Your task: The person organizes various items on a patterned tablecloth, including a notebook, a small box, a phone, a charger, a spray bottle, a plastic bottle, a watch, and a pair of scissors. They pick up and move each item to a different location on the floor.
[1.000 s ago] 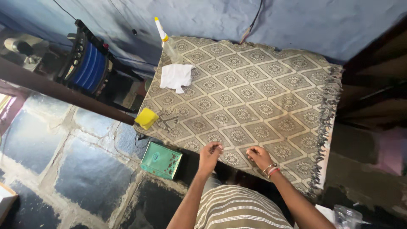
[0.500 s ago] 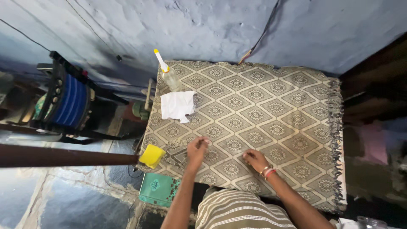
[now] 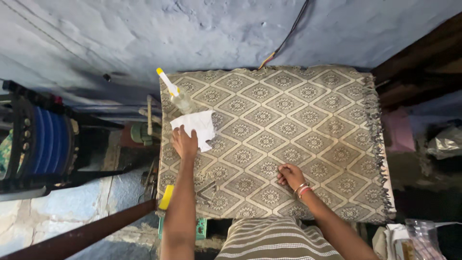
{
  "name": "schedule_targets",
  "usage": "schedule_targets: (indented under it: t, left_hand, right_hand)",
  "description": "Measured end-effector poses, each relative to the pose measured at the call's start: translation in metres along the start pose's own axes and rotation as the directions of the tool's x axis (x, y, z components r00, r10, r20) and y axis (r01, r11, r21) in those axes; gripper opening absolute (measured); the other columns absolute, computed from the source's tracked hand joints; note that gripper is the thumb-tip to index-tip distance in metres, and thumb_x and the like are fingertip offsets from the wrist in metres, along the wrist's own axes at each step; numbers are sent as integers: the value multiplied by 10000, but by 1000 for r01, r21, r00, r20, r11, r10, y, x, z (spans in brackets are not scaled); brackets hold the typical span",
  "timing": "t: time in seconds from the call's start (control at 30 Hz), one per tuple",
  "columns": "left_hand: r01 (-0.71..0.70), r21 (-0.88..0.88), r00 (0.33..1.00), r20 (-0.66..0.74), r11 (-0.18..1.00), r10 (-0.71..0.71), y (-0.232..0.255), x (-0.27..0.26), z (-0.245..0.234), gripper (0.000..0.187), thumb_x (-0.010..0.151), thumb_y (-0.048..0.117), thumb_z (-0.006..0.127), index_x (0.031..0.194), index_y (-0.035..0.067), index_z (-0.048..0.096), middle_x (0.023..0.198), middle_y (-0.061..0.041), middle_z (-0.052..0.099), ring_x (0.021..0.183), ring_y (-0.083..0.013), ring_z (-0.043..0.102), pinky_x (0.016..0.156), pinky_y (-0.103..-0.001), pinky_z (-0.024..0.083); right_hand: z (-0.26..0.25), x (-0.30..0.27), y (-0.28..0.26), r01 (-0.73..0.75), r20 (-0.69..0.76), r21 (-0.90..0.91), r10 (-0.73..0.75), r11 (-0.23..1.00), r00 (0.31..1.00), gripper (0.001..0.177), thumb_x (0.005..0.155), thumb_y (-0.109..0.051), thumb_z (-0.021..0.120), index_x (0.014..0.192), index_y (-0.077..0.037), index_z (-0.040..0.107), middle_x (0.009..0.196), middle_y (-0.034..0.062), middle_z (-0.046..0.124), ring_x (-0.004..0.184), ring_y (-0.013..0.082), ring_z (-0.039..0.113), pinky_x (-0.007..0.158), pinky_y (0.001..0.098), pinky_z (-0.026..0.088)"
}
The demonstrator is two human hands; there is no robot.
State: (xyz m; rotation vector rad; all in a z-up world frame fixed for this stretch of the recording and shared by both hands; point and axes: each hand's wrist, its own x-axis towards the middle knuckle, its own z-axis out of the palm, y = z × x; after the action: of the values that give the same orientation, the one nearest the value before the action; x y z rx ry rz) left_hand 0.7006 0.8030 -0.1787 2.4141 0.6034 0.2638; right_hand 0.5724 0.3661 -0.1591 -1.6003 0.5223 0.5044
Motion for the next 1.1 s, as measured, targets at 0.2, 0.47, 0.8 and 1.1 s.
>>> schedule_targets:
  t: [0.2, 0.47, 0.8, 1.1]
  left_hand:
    - [-115, 268, 993, 33, 957, 110, 15, -25, 29, 503, 833, 358, 724, 1275, 125, 663, 1404, -194, 477, 1289, -396, 433, 971, -587, 361]
    - [-195, 263, 979, 110, 945, 171, 21, -39, 30, 146, 900, 132, 615, 991, 130, 729, 1261, -78, 622, 1217, -318, 545, 977, -535, 420]
    - [-94, 85, 982, 172, 992, 79, 8, -56, 44, 236, 863, -18, 582, 1039, 82, 705, 1122, -107, 672, 1024, -340, 642, 898, -454, 517]
    - [143, -94, 795, 604, 985, -58, 68, -134, 30, 729, 878, -20, 535, 1558, 138, 326, 1187, -217, 709, 1069, -335, 667, 928, -450, 517]
  right_hand:
    - [4, 1, -4, -19, -17, 0, 19, 1000, 1000, 205, 976, -198, 638, 1006, 1, 673, 735, 103, 712, 536, 175, 672, 477, 285, 530]
    - [-3, 6, 5, -15, 19, 12, 15, 1000, 1000, 207, 989, -201, 628, 1000, 1, 675, 725, 91, 703, 537, 166, 675, 477, 274, 533]
    - [-9, 6, 12, 18, 62, 40, -21, 999, 998, 178, 989, -159, 633, 1011, 14, 669, 747, 104, 717, 563, 164, 689, 501, 275, 559]
    - [-14, 2, 17, 44, 117, 116, -57, 992, 991, 177, 989, -147, 624, 1056, 13, 659, 798, 122, 733, 609, 175, 708, 538, 288, 576]
